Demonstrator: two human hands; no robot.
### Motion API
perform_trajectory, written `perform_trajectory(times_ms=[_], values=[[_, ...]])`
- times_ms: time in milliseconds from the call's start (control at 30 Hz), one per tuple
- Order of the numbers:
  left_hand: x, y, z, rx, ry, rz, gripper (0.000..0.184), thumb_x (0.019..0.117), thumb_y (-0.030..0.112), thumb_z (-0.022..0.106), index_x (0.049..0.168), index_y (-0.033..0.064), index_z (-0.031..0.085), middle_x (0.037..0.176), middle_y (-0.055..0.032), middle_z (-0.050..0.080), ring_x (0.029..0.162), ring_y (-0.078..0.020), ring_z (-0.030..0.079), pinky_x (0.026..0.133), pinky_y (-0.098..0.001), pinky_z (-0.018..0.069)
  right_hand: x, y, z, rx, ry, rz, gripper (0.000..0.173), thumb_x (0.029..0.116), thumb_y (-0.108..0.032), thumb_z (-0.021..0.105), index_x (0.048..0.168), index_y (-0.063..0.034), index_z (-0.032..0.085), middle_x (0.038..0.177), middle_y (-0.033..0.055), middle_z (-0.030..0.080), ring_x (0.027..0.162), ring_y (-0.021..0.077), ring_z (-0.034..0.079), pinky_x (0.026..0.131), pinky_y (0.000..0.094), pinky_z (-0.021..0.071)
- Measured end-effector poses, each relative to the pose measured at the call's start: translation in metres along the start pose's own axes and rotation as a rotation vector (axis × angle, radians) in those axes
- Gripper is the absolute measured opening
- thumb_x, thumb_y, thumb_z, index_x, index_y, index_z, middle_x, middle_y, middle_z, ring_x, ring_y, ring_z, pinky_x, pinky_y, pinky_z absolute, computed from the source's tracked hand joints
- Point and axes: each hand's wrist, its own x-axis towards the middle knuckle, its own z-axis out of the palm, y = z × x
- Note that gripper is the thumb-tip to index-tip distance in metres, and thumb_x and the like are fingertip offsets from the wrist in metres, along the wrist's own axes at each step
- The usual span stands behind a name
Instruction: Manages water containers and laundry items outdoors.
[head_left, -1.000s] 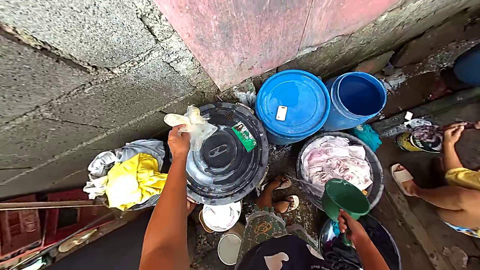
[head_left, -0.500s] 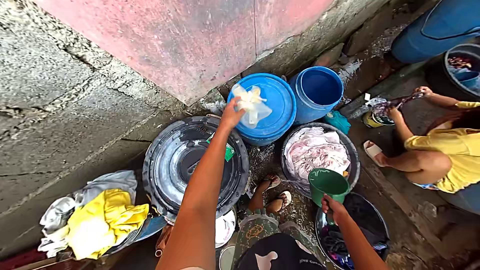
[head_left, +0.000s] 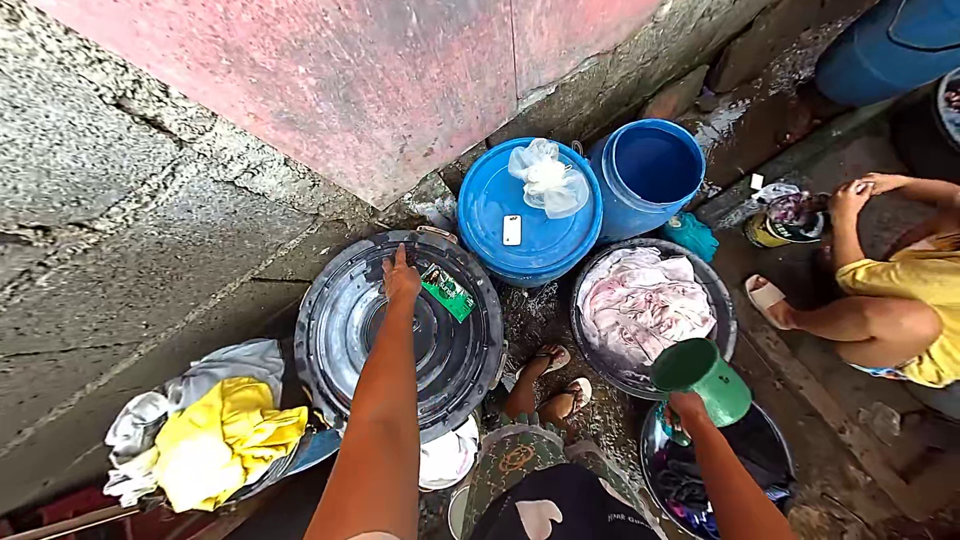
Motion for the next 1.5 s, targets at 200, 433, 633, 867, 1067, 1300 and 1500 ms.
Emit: perform_trajectory(times_ms=[200,433,633,867,1067,1300,1500], values=[[0.014,0.003,0.02,0.019,0.036,0.052,0.042,0.1011,0.012,0.063,0.142,0.0043,0.057,0.158,-0.0352,0.032,0.137,-0.0535,0.046,0.107,-0.0639,0.0446,-0.007,-0.011,-0.008,-0.237,0.041,-0.011,0.03,0.1042,-0.01,0.051,0.121,0.013,0.06,0.117,0.0296,0.064,0.1,0.0359,0.066,0.09,0.0504,0.0512],[-0.034,0.089,0.057,-0.084,-0.203,0.551,0.038,0.0989,0.016,0.068,0.133,-0.0008,0.063,0.139,-0.031,0.056,0.131,-0.0466,0.054,0.11,-0.0592,0.0444,-0.012,-0.028,-0.01,-0.353,0.039,-0.004,0.036,0.1037,-0.011,0.053,0.131,0.0132,0.054,0.134,0.0321,0.057,0.12,0.0393,0.062,0.1,0.0504,0.0502],[-0.072,0.193,0.065,0.102,-0.286,0.62,0.063,0.1002,0.02,0.068,0.158,0.0157,0.043,0.146,-0.0358,0.047,0.134,-0.054,0.048,0.107,-0.068,0.0405,-0.022,-0.043,-0.007,-0.399,0.018,-0.057,0.037,0.1056,-0.013,0.051,0.131,0.0132,0.056,0.137,0.0322,0.056,0.127,0.0409,0.058,0.105,0.0529,0.0465],[-0.049,0.125,0.018,-0.028,-0.05,0.372,0.041,0.1049,0.016,0.053,0.144,0.0045,0.056,0.137,-0.0285,0.06,0.13,-0.0471,0.056,0.106,-0.0656,0.0443,-0.023,-0.034,-0.005,-0.396,0.012,-0.069,0.034,0.1048,-0.012,0.052,0.126,0.0134,0.059,0.129,0.0317,0.061,0.117,0.0397,0.063,0.1,0.0522,0.0489],[-0.057,0.026,0.053,-0.148,0.046,-0.289,0.096,0.0972,0.052,0.067,0.16,-0.004,0.021,0.161,-0.0339,0.027,0.149,-0.0472,0.033,0.115,-0.06,0.0365,-0.02,-0.015,0.005,-0.433,0.0,-0.042,0.04,0.105,-0.013,0.052,0.135,0.0141,0.051,0.135,0.0333,0.057,0.124,0.0413,0.061,0.104,0.0529,0.0477],[-0.048,0.018,0.066,-0.376,0.056,-0.386,0.08,0.0891,0.026,0.083,0.149,-0.0046,0.04,0.156,-0.0333,0.036,0.145,-0.0437,0.04,0.116,-0.0497,0.0389,-0.021,-0.01,0.008,-0.399,-0.007,-0.034,0.034,0.1045,-0.013,0.052,0.126,0.0131,0.058,0.122,0.0313,0.063,0.108,0.0387,0.065,0.094,0.0518,0.0506],[-0.052,0.008,0.047,-0.252,-0.031,-0.259,0.054,0.1012,0.017,0.065,0.148,-0.0004,0.044,0.141,-0.0278,0.058,0.134,-0.0405,0.055,0.111,-0.0544,0.0436,-0.018,-0.014,0.006,-0.382,-0.018,-0.046,0.033,0.1063,-0.014,0.05,0.125,0.0114,0.058,0.117,0.0287,0.064,0.099,0.0349,0.067,0.089,0.049,0.0521]])
